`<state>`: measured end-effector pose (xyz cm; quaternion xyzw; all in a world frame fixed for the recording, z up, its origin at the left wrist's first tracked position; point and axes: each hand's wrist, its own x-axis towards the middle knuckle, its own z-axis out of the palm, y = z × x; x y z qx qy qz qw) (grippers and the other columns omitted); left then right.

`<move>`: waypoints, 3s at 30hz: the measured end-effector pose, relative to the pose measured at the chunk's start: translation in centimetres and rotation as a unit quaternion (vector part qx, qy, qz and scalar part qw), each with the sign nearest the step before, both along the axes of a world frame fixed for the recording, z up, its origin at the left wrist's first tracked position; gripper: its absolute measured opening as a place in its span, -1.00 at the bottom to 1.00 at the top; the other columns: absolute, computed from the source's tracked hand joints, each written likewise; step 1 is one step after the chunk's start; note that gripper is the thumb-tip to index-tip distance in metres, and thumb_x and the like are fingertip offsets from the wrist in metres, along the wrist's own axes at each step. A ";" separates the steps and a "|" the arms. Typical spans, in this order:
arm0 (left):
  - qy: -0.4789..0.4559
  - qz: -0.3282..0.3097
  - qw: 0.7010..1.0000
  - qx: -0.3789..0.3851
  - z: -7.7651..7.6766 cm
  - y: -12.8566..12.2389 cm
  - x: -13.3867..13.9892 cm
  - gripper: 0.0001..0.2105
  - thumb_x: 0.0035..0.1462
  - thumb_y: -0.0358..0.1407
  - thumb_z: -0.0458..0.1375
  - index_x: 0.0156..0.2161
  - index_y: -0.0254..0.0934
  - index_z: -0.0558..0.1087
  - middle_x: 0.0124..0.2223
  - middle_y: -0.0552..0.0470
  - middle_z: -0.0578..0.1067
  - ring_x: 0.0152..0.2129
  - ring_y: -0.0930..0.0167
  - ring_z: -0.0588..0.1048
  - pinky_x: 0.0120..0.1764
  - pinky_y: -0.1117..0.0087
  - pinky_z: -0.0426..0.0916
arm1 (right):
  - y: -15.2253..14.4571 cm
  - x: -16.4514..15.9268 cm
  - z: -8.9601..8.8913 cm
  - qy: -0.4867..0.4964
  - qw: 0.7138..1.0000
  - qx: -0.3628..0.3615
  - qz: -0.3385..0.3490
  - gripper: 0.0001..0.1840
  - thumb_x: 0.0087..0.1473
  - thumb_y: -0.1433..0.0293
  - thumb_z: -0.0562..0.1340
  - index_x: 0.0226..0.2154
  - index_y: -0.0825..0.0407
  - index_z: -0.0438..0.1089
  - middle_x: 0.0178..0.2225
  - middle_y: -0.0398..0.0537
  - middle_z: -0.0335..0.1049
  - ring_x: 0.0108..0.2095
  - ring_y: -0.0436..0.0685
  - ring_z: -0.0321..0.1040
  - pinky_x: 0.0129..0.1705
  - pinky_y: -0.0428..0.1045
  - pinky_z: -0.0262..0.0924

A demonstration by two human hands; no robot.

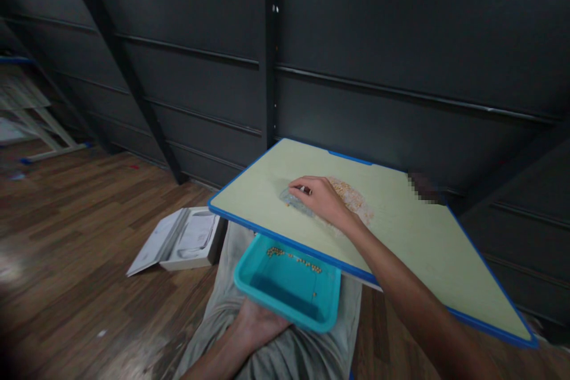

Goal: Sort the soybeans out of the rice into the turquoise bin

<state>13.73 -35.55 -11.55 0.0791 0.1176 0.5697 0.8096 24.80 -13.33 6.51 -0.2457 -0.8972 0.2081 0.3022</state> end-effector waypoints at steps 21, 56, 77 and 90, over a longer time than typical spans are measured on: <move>-0.004 0.009 1.000 0.016 -2.2 -0.1 -1.1 -0.65 0.52 -0.02 0.29 0.17 -0.03 0.84 0.30 -0.10 0.83 0.50 -0.04 0.59 0.63 -0.19 0.27 | -0.1 2.3 1.1 0.088 0.992 -0.090 0.000 -0.78 0.37 0.19 0.51 -0.10 -0.06 0.86 -0.12 0.05 0.87 -0.17 0.26 0.74 -0.09 0.10 0.59; -0.060 -0.041 0.991 0.114 -7.2 0.4 -3.0 -0.60 0.68 -0.11 0.10 0.22 0.11 0.83 0.34 0.03 0.80 0.38 0.12 0.70 0.68 -0.05 0.21 | 12.9 17.0 -2.6 0.087 0.906 -0.013 -0.414 -0.87 0.13 0.45 0.44 -0.38 -0.01 0.77 -0.27 0.09 0.85 -0.18 0.38 0.80 0.03 0.16 0.65; -0.043 -0.046 0.993 0.103 -5.7 0.3 -2.7 -0.58 0.67 -0.02 0.13 0.15 -0.01 0.86 0.41 0.04 0.75 0.31 0.16 0.74 0.63 0.08 0.28 | 10.7 11.0 -3.7 0.083 0.960 0.039 -0.266 -0.74 0.42 0.53 0.42 -0.08 -0.06 0.86 0.10 0.15 0.87 0.16 0.46 0.82 0.38 0.37 0.61; -0.048 -0.044 0.993 0.101 -5.8 0.3 -2.7 -0.54 0.69 -0.06 0.05 0.30 0.01 0.80 0.46 -0.08 0.70 0.41 0.06 0.69 0.66 -0.15 0.27 | 10.0 10.1 -3.0 0.081 0.971 0.007 -0.223 -0.72 0.42 0.51 0.38 -0.07 -0.05 0.86 0.08 0.14 0.88 0.12 0.40 0.82 0.35 0.32 0.62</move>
